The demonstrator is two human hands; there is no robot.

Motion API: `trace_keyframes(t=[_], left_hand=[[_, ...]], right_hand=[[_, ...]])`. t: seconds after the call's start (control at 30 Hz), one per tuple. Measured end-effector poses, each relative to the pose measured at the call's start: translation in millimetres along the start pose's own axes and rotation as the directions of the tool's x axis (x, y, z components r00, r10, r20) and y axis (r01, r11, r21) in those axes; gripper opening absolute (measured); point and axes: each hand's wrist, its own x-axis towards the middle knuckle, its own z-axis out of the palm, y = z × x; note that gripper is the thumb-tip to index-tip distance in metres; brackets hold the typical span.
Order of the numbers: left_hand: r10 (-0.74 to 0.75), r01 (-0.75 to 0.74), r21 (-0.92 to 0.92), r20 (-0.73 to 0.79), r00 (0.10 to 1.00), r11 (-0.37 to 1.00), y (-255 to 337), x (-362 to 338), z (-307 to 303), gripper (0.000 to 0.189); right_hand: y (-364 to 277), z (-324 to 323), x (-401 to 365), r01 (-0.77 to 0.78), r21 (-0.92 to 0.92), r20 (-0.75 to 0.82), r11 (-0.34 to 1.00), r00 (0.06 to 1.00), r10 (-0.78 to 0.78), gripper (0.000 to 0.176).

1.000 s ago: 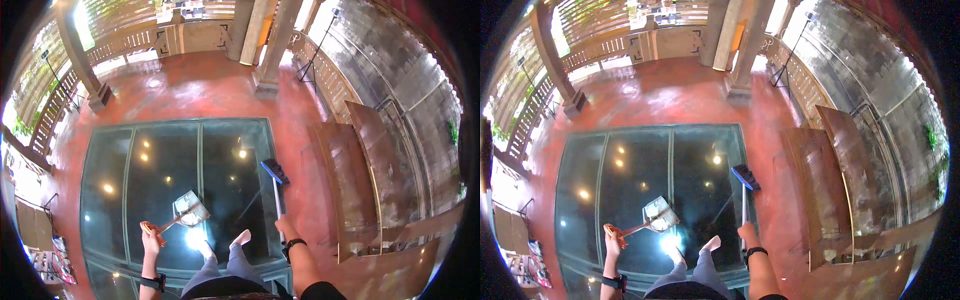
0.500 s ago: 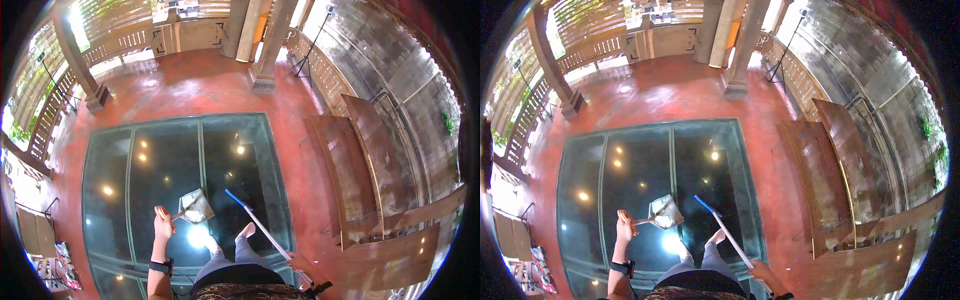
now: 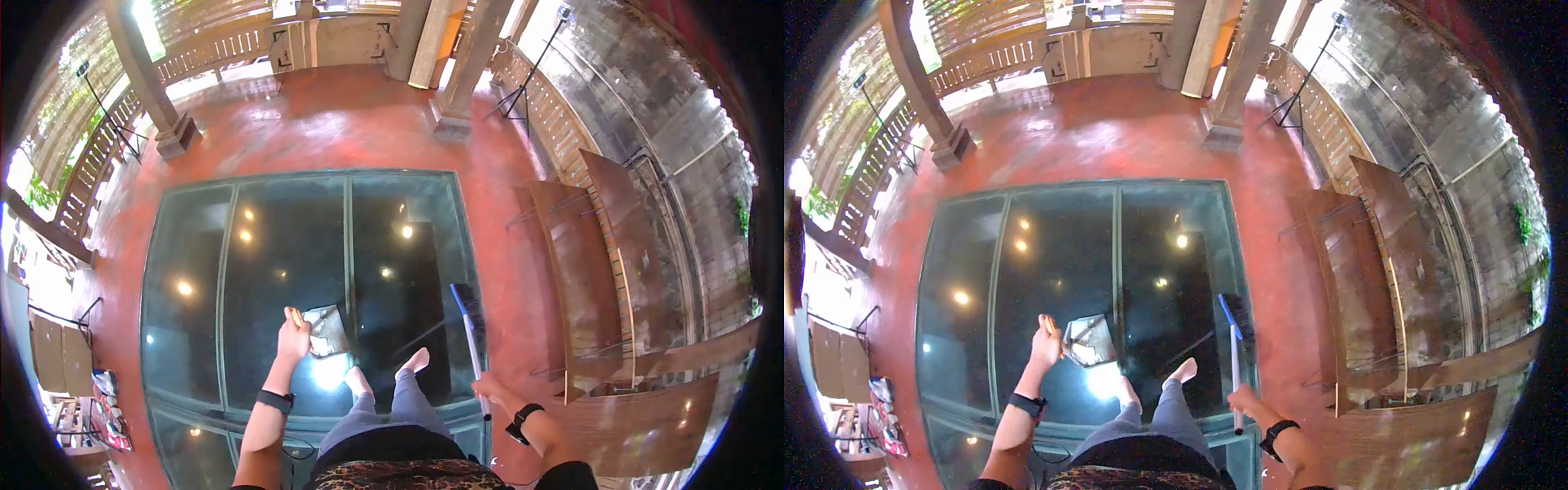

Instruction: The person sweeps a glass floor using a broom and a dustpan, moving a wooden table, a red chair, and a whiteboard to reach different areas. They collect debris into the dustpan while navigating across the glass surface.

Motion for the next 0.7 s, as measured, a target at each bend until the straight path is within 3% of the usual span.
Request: trace_keyframes(t=[0.03, 0.13, 0.23, 0.37, 0.47, 0.5, 0.53, 0.63, 0.7], left_hand=[[-0.026, 0.026, 0.001, 0.023, 0.999, 1.000, 8.9, -3.3, -1.6, 0.044], [0.017, -0.012, 0.093, -0.053, 0.998, 0.996, -12.6, 7.4, 17.6, 0.059], [0.022, -0.013, 0.103, -0.086, 0.996, 0.995, -6.6, 7.2, 17.6, 0.059], [-0.021, 0.026, 0.096, -0.060, 0.998, 0.995, -1.0, 17.0, 18.4, 0.060], [-0.009, 0.017, 0.137, -0.064, 0.998, 0.990, 4.1, 20.9, 19.7, 0.059], [-0.014, 0.024, 0.127, -0.074, 0.997, 0.992, 4.4, 20.6, 21.6, 0.058], [0.011, -0.003, 0.157, -0.052, 0.999, 0.988, -1.5, 24.1, 25.6, 0.058], [0.078, -0.071, 0.221, -0.026, 0.997, 0.973, -12.7, 33.1, 34.2, 0.062], [-0.010, 0.015, 0.158, -0.034, 0.999, 0.987, 3.5, 24.4, 26.2, 0.063]], right_hand=[[-20.5, 6.2, -26.2, -0.011, -0.114, 0.037, 0.993, 0.999, 0.016, 0.019], [-29.3, 28.5, -56.3, 0.114, -0.144, 0.182, 0.983, 0.980, -0.087, 0.019], [-45.9, 55.1, -85.8, 0.084, 0.042, 0.282, 0.996, 0.955, -0.092, 0.015], [-80.1, 70.2, -88.6, -0.024, 0.267, 0.524, 0.963, 0.843, -0.124, 0.009], [-92.7, 52.3, -69.5, -0.257, 0.391, 0.628, 0.884, 0.776, -0.053, 0.009], [-90.1, 41.6, -71.2, -0.244, 0.487, 0.628, 0.839, 0.765, -0.143, 0.007], [-89.3, 29.0, -75.2, -0.126, 0.432, 0.579, 0.893, 0.798, -0.168, 0.007], [-85.1, -7.0, -105.2, -0.090, 0.409, 0.497, 0.908, 0.857, -0.140, 0.012], [-84.9, -14.2, -115.0, -0.022, 0.366, 0.420, 0.931, 0.896, -0.143, 0.014]])
